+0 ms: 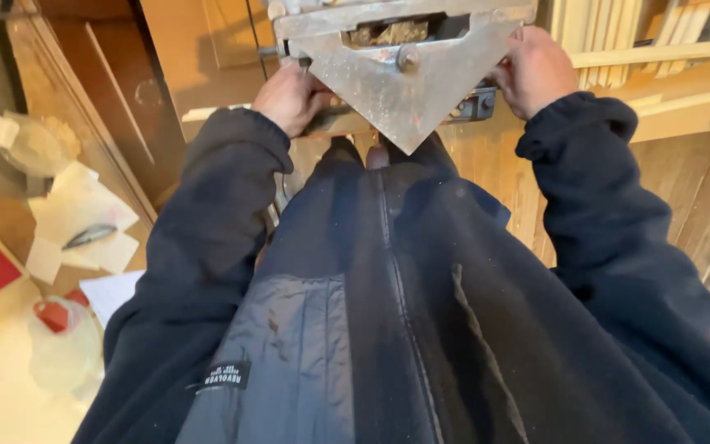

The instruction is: Cutting wooden frame molding strips to size using a miter cutter machine.

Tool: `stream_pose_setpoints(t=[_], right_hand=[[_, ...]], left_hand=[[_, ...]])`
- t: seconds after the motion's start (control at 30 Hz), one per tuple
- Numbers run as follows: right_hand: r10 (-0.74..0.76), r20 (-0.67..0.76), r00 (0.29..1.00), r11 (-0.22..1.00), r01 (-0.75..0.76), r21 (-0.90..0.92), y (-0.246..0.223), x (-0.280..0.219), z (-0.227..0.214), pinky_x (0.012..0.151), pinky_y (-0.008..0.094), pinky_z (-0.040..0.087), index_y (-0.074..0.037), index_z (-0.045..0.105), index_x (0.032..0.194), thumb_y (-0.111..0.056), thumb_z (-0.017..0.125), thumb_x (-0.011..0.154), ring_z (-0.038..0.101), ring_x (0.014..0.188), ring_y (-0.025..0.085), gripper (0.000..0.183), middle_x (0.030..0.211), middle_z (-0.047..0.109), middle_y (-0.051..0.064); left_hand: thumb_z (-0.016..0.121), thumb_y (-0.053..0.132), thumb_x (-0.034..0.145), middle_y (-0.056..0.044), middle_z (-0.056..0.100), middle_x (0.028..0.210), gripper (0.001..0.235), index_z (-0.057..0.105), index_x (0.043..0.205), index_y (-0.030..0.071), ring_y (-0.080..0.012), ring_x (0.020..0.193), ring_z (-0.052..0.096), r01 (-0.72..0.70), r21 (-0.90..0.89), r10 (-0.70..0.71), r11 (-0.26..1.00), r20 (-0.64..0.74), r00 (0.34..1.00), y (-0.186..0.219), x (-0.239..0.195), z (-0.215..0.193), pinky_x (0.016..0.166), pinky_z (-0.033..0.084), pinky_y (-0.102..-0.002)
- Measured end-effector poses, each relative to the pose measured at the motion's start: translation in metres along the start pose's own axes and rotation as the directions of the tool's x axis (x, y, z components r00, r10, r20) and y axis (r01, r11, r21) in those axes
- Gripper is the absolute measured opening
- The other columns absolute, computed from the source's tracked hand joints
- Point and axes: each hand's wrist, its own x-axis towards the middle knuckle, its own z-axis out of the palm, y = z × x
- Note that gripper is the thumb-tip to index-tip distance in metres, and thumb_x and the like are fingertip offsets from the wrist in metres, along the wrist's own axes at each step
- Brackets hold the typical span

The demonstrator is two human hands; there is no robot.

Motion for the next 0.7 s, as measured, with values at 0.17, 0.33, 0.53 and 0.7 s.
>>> stream_pose_setpoints(t=[0.17, 0.33, 0.53, 0.7], right_hand=[[-0.032, -0.104, 0.994, 0.999, 0.028, -0.045, -0.002, -0.008, 0.004, 0.084, 0.049, 0.052, -0.006, 0.070, 0.116, -0.005, 0.075, 0.097, 0.062, 0.098, 0.041, 0.020, 0.107, 0.062, 0.017], [-0.055, -0.215, 0.975, 0.974, 0.006, -0.224, -0.027, -0.027, -0.002, 0.086, 0.048, 0.049, -0.005, 0.069, 0.112, -0.004, 0.076, 0.095, 0.059, 0.101, 0.042, 0.018, 0.107, 0.062, 0.016], [0.051, -0.405, 0.913, 0.987, -0.109, -0.119, -0.049, -0.069, 0.019, 0.097, 0.045, 0.047, -0.002, 0.061, 0.113, 0.000, 0.072, 0.106, 0.058, 0.108, 0.039, 0.013, 0.109, 0.062, 0.015], [0.286, -0.559, 0.779, 0.954, -0.181, 0.238, -0.018, -0.087, 0.032, 0.098, 0.035, 0.048, -0.002, 0.055, 0.118, 0.001, 0.059, 0.111, 0.055, 0.100, 0.025, 0.009, 0.108, 0.058, 0.012]], left_hand=[[0.068, 0.016, 0.095, -0.021, 0.069, 0.101, 0.019, 0.078, 0.106, 0.004, -0.0428, 0.098, 0.063, -0.126, -0.013, 0.125, 0.992, -0.033, 0.992, -0.010, 0.001, 0.006, 0.084, 0.050, -0.051], [0.070, 0.020, 0.096, -0.021, 0.066, 0.099, 0.019, 0.080, 0.103, 0.005, -0.0422, 0.099, 0.062, -0.200, 0.038, 0.202, 0.979, -0.076, 0.976, -0.016, 0.003, 0.011, 0.085, 0.049, -0.050], [0.069, 0.025, 0.094, -0.020, 0.063, 0.096, 0.021, 0.081, 0.102, 0.009, -0.0411, 0.098, 0.061, -0.166, 0.022, 0.167, 0.986, -0.112, 0.980, -0.015, 0.005, 0.010, 0.081, 0.048, -0.050], [0.069, 0.027, 0.096, -0.017, 0.064, 0.098, 0.022, 0.081, 0.105, 0.011, -0.0388, 0.100, 0.061, -0.167, 0.048, 0.170, 0.985, -0.081, 0.982, -0.016, 0.009, 0.012, 0.084, 0.050, -0.050]])
